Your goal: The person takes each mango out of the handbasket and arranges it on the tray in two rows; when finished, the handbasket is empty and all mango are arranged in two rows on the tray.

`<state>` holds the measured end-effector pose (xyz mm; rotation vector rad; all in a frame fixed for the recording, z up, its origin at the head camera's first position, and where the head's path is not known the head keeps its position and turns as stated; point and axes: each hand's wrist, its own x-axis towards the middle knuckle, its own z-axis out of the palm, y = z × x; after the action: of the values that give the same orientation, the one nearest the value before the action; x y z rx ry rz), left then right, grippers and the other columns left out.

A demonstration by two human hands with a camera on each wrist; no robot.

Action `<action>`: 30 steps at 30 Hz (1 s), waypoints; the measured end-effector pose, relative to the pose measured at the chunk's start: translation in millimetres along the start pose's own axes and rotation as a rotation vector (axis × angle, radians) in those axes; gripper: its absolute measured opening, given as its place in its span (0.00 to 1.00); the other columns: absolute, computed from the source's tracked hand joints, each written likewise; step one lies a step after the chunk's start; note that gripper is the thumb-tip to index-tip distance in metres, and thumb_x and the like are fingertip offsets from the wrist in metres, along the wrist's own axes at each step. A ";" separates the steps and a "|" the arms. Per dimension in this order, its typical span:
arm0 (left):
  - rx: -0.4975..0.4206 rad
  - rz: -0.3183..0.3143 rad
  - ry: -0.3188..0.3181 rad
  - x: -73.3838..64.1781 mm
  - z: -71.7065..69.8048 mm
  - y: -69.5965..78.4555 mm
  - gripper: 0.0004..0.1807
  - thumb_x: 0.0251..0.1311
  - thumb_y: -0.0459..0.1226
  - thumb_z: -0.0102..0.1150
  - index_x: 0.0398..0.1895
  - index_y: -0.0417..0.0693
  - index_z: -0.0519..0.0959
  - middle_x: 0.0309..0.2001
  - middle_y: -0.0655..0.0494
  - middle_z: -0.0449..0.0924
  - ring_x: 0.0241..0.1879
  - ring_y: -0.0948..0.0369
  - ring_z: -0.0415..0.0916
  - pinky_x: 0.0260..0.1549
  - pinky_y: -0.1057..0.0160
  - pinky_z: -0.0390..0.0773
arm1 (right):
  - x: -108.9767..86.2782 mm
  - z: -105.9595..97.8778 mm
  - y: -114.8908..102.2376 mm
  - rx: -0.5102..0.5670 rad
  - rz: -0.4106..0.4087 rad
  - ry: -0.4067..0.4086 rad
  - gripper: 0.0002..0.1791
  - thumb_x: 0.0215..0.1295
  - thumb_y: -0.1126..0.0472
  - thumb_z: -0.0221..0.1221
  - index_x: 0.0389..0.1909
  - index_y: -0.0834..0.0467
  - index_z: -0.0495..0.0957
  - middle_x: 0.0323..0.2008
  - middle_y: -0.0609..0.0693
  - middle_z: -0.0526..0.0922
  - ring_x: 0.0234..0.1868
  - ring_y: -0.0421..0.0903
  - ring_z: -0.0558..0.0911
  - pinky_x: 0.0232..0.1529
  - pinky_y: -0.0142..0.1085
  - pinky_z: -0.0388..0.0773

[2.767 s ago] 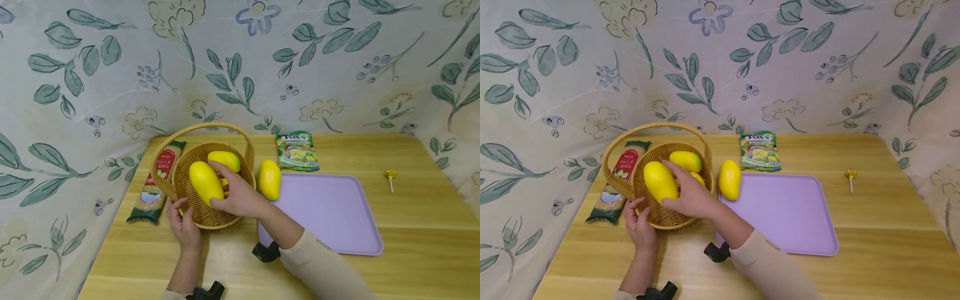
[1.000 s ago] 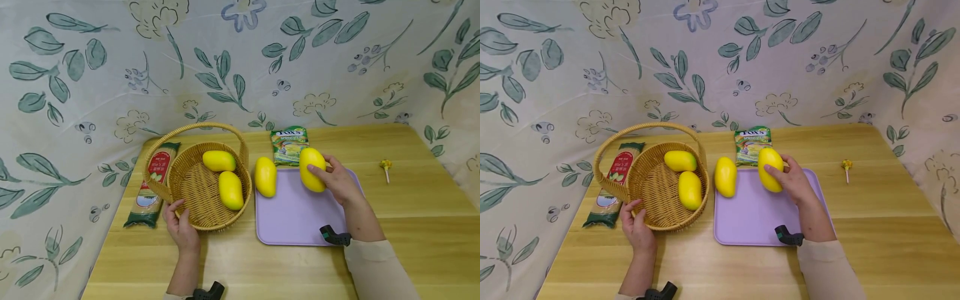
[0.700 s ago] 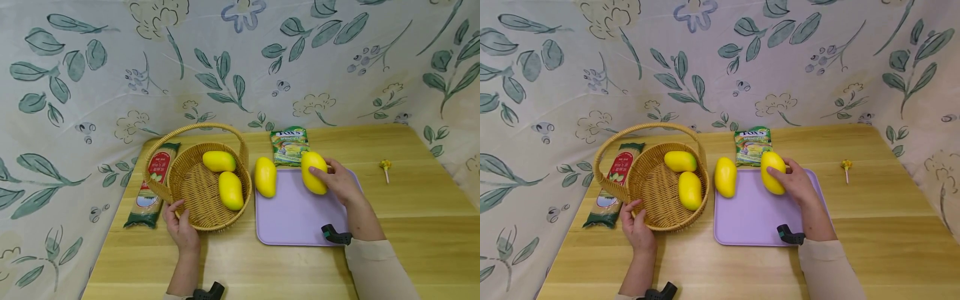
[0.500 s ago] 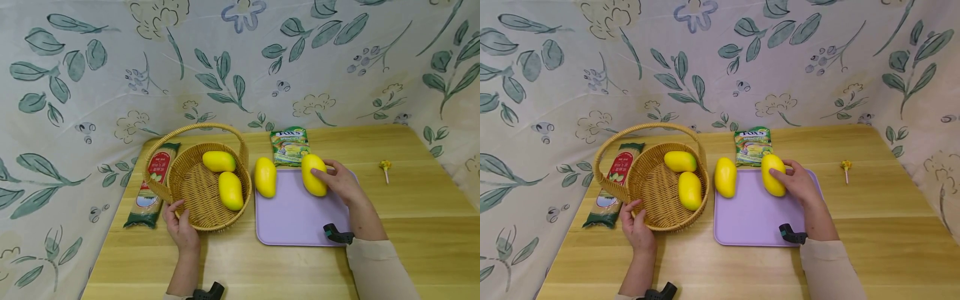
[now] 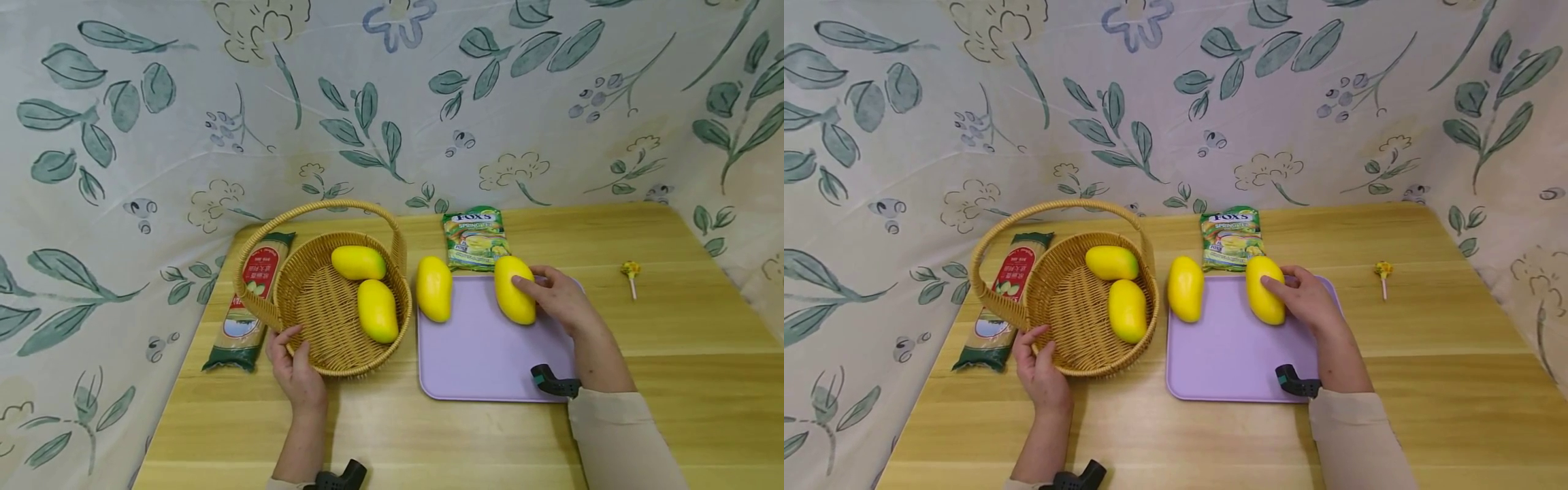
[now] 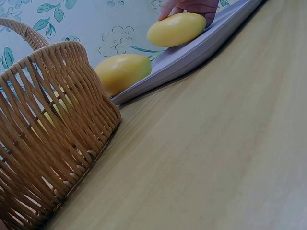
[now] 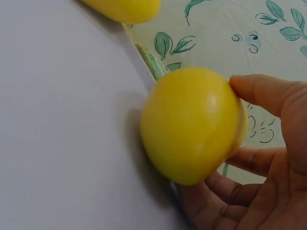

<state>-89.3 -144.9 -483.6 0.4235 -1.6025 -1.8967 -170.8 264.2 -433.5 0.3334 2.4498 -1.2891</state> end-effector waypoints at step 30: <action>-0.019 0.039 -0.008 0.7 -0.6 -2.0 0.13 0.63 0.21 0.43 0.49 0.22 0.69 0.74 0.41 0.53 0.77 0.50 0.49 0.68 0.71 0.55 | -1.3 -0.8 1.5 -0.120 0.019 0.056 0.55 0.67 0.24 0.46 0.79 0.61 0.51 0.68 0.72 0.65 0.58 0.66 0.72 0.58 0.57 0.76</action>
<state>-90.0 -145.7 -485.5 0.3737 -1.5853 -1.8853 -169.2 265.6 -433.6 0.3651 2.5506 -1.1329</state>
